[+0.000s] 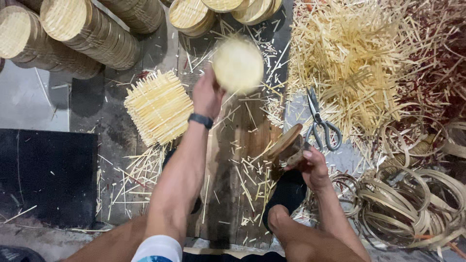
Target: The person assembles a bamboo container by fitting a circular frame over a base of parallel strips, then uses shears to trim the excess bamboo around the edges.
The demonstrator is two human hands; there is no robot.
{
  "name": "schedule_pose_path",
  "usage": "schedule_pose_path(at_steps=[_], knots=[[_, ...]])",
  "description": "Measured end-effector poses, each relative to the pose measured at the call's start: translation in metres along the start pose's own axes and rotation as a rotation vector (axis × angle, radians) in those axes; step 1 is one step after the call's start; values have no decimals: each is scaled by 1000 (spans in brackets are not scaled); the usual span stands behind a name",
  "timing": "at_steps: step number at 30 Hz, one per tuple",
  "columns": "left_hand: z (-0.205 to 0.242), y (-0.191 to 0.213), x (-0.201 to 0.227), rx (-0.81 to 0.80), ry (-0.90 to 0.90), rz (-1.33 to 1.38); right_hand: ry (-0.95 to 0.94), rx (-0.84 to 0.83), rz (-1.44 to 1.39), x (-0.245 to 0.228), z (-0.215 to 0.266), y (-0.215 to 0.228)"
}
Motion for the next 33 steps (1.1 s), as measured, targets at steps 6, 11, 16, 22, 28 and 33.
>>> schedule_pose_path(at_steps=[6,11,16,22,28,33], knots=[[42,-28,-37,-86,292,-476,13,-36,-92,5,-7,-21],[138,58,-138,140,656,-759,-24,-24,-26,28,-20,-35],[120,84,-137,68,16,-588,42,166,538,41,-38,-27],[94,93,-13,53,-189,-1490,-157,157,279,72,-48,-48],[86,109,98,-129,-512,-2133,-210,168,314,76,-37,-40],[94,111,108,-154,-660,-1449,-158,304,308,73,-30,-22]])
Point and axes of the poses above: each hand's wrist, its own z-axis away from the middle knuckle, its own y-axis out of the back of the hand, x = y × z, the point moved 6 cm from there along -z, towards the middle knuckle, and after that the axes turned 15 degrees about z, right-handed, at the moved point
